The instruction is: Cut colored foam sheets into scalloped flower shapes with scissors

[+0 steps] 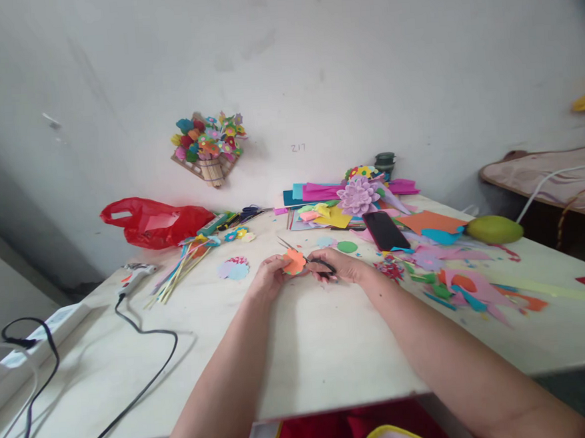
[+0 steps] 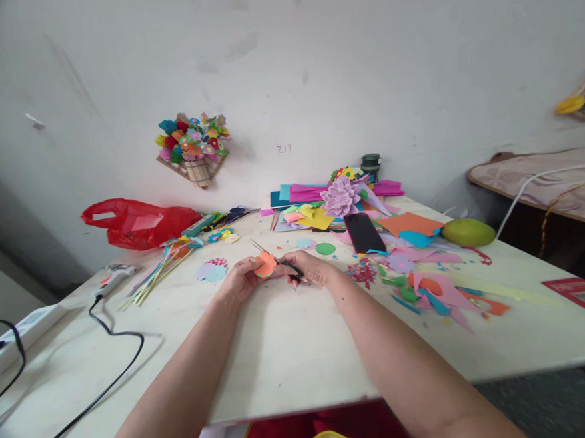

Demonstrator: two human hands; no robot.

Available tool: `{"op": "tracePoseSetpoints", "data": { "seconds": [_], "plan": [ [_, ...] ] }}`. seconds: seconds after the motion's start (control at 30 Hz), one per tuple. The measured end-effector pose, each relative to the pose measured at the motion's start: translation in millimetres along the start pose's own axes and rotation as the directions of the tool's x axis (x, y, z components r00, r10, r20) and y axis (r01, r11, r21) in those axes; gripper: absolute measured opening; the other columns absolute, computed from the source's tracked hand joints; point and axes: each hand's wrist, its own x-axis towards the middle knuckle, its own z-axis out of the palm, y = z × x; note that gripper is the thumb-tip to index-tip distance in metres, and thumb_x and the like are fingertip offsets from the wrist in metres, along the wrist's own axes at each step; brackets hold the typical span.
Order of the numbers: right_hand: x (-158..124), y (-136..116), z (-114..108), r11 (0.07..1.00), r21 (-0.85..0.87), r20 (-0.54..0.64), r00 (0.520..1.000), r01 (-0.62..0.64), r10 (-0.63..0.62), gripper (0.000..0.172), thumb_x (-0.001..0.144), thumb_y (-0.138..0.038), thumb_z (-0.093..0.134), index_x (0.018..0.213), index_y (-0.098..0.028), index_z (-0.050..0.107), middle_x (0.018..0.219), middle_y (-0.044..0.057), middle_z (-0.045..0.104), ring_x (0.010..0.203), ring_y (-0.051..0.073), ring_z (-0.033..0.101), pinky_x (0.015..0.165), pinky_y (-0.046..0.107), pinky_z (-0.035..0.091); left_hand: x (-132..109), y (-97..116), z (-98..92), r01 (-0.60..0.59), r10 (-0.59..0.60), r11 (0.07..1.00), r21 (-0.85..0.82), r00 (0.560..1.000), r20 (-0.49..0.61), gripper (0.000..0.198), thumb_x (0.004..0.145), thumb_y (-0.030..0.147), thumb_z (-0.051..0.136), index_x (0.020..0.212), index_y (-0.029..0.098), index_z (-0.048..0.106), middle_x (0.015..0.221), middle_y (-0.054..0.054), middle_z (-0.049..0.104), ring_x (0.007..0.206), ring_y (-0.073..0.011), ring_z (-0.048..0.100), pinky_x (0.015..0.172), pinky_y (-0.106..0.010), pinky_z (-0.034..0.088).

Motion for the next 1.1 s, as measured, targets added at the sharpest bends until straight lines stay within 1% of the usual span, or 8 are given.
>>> {"op": "tracePoseSetpoints", "data": {
  "seconds": [0.17, 0.3, 0.4, 0.6, 0.73, 0.87, 1.0, 1.1],
  "plan": [
    [1, 0, 0, 1.000, 0.019, -0.005, 1.000, -0.011, 0.011, 0.020, 0.075, -0.034, 0.058, 0.076, -0.015, 0.056, 0.053, -0.003, 0.057, 0.037, 0.006, 0.047, 0.031, 0.017, 0.019, -1, 1, 1.2, -0.001, 0.001, 1.000, 0.006, 1.000, 0.002, 0.018, 0.055, 0.013, 0.073, 0.051, 0.014, 0.055, 0.054, 0.001, 0.058, 0.055, -0.0117, 0.055, 0.061, -0.027, 0.049],
    [1, 0, 0, 1.000, -0.006, -0.015, 1.000, 0.000, 0.000, 0.023, 0.075, -0.036, 0.059, 0.080, -0.014, 0.057, 0.053, -0.003, 0.057, 0.037, 0.006, 0.047, 0.031, 0.017, 0.020, 0, 1, 0.2, -0.006, 0.007, 0.999, 0.033, 1.000, -0.020, 0.016, 0.054, 0.015, 0.074, 0.054, 0.013, 0.058, 0.056, -0.001, 0.060, 0.055, -0.0113, 0.056, 0.056, -0.024, 0.047],
    [1, -1, 0, 1.000, -0.014, -0.025, 1.000, -0.011, 0.010, 0.023, 0.075, -0.036, 0.060, 0.078, -0.014, 0.057, 0.053, -0.003, 0.057, 0.037, 0.005, 0.046, 0.031, 0.017, 0.019, 1, 0, -0.9, -0.023, 0.024, 0.999, 0.044, 0.999, -0.021, 0.017, 0.054, 0.016, 0.074, 0.053, 0.014, 0.057, 0.055, -0.001, 0.060, 0.053, -0.0114, 0.055, 0.054, -0.024, 0.046],
    [2, 0, 1, 0.999, -0.026, -0.043, 0.999, -0.022, 0.020, 0.021, 0.074, -0.035, 0.060, 0.076, -0.014, 0.057, 0.052, -0.003, 0.056, 0.036, 0.006, 0.045, 0.031, 0.017, 0.018, 3, -1, -2.2, -0.027, 0.028, 0.999, 0.041, 0.999, -0.021, 0.018, 0.054, 0.015, 0.074, 0.051, 0.014, 0.056, 0.056, -0.001, 0.061, 0.055, -0.0122, 0.056, 0.054, -0.024, 0.046],
    [0, -6, 4, 0.999, -0.026, -0.057, 0.998, -0.031, 0.029, 0.021, 0.072, -0.034, 0.063, 0.074, -0.014, 0.057, 0.050, -0.003, 0.055, 0.036, 0.006, 0.045, 0.031, 0.018, 0.020, 3, -1, -1.7, -0.024, 0.027, 0.998, 0.055, 0.999, -0.036, 0.020, 0.055, 0.014, 0.073, 0.051, 0.015, 0.054, 0.053, 0.000, 0.058, 0.053, -0.0116, 0.056, 0.053, -0.024, 0.045],
    [-3, -12, 7, 0.998, -0.016, -0.074, 0.995, -0.062, 0.060, 0.025, 0.069, -0.035, 0.068, 0.072, -0.014, 0.055, 0.049, -0.003, 0.054, 0.034, 0.006, 0.044, 0.030, 0.018, 0.018, 3, -1, -1.8, -0.039, 0.044, 0.995, 0.089, 0.998, -0.054, 0.023, 0.053, 0.016, 0.075, 0.049, 0.015, 0.052, 0.050, 0.001, 0.056, 0.050, -0.0110, 0.054, 0.051, -0.024, 0.043],
    [-5, -14, 4, 0.999, -0.001, -0.128, 0.990, -0.053, 0.052, 0.027, 0.068, -0.036, 0.070, 0.073, -0.014, 0.056, 0.051, -0.002, 0.056, 0.037, 0.006, 0.046, 0.032, 0.018, 0.021, 4, -1, -4.5, -0.033, 0.039, 0.985, 0.167, 0.999, -0.036, 0.022, 0.051, 0.021, 0.079, 0.051, 0.014, 0.058, 0.053, -0.002, 0.061, 0.051, -0.0142, 0.057, 0.053, -0.027, 0.045],
    [-3, -12, 1, 0.999, 0.050, -0.196, 0.980, -0.009, 0.019, 0.029, 0.065, -0.032, 0.074, 0.081, -0.014, 0.057, 0.057, -0.003, 0.058, 0.043, 0.007, 0.050, 0.036, 0.018, 0.026, 3, -1, -4.5, -0.037, 0.036, 0.976, 0.215, 0.999, 0.010, 0.022, 0.049, 0.023, 0.080, 0.052, 0.014, 0.060, 0.054, -0.003, 0.062, 0.051, -0.0147, 0.058, 0.053, -0.027, 0.045]
  ]
}}
